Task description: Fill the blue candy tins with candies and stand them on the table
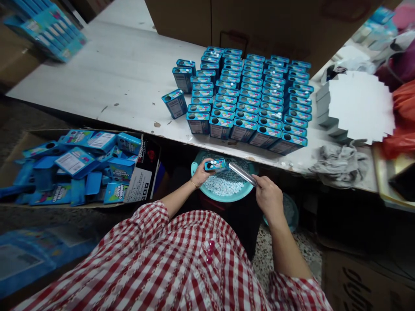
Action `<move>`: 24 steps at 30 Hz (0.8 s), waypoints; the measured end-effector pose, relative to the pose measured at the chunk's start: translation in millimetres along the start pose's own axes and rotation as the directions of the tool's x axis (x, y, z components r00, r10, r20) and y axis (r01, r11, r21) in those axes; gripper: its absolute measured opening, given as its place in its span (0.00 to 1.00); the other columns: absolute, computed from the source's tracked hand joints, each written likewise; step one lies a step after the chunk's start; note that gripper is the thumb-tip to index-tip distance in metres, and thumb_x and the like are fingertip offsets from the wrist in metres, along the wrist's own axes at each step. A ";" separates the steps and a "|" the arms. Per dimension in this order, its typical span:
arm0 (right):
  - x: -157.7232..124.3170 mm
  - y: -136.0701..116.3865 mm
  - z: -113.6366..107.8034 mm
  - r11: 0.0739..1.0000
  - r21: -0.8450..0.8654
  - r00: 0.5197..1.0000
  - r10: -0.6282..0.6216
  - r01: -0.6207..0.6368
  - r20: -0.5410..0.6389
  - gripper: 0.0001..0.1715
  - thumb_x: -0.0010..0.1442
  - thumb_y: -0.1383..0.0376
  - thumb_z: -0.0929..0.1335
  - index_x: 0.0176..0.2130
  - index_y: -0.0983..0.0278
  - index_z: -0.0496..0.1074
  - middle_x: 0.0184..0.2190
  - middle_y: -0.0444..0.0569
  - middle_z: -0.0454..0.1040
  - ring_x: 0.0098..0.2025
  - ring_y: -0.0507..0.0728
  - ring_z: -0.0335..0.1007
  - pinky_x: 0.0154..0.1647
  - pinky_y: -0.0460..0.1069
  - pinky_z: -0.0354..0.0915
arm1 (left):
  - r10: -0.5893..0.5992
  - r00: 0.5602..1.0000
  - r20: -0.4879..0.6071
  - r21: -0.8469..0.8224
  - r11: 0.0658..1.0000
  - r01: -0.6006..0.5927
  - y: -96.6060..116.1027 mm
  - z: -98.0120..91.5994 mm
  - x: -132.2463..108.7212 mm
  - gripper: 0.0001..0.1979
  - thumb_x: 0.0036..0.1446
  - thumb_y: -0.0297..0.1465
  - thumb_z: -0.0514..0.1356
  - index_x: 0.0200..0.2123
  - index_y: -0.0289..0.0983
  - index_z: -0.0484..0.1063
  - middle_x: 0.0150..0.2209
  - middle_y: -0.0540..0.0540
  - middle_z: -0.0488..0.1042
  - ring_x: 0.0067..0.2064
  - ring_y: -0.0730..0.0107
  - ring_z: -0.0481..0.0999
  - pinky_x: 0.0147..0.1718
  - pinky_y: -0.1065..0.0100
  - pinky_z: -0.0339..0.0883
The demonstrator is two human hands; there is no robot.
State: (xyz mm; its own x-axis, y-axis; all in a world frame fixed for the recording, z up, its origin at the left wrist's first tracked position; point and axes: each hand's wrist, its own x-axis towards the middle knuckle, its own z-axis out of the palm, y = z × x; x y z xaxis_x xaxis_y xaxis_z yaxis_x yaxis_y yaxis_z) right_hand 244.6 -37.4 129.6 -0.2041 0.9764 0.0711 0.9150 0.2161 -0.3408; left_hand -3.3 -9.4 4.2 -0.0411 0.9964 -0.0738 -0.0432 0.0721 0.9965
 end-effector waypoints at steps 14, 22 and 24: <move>10.3 -53.6 15.6 0.905 -0.326 0.960 -0.280 0.275 0.031 0.21 0.58 0.72 0.59 0.48 0.64 0.71 0.33 0.51 0.72 0.33 0.54 0.62 0.32 0.48 0.55 | 0.021 0.999 0.026 0.111 0.993 -0.024 9.5 -10.7 -4.4 0.22 0.40 0.20 0.60 0.42 0.36 0.65 0.37 0.49 0.70 0.39 0.70 0.70 0.43 0.68 0.63; 17.6 -59.0 9.9 0.918 -0.246 0.941 -0.334 0.311 -0.057 0.23 0.60 0.72 0.57 0.50 0.64 0.70 0.36 0.51 0.73 0.35 0.55 0.64 0.36 0.49 0.58 | 0.079 0.997 -0.025 0.270 0.960 -0.069 45.9 -48.8 -21.1 0.20 0.42 0.20 0.59 0.42 0.38 0.67 0.41 0.48 0.71 0.43 0.67 0.71 0.46 0.65 0.64; 21.2 -53.4 7.5 0.951 -0.113 0.937 -0.304 0.288 -0.170 0.22 0.60 0.72 0.57 0.49 0.64 0.71 0.37 0.50 0.73 0.38 0.54 0.66 0.40 0.47 0.60 | 0.103 0.989 -0.105 0.284 0.956 -0.069 64.0 -69.5 -24.4 0.20 0.44 0.23 0.61 0.43 0.38 0.65 0.40 0.48 0.71 0.41 0.68 0.71 0.44 0.66 0.65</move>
State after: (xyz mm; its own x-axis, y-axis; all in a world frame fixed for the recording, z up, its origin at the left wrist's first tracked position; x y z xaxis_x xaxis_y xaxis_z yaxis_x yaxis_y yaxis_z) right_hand 188.8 -28.3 142.3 -0.4104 0.8501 0.3299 0.8507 0.4873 -0.1973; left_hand -74.4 -32.2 66.9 -0.1496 0.9884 0.0250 0.2455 0.0127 0.9693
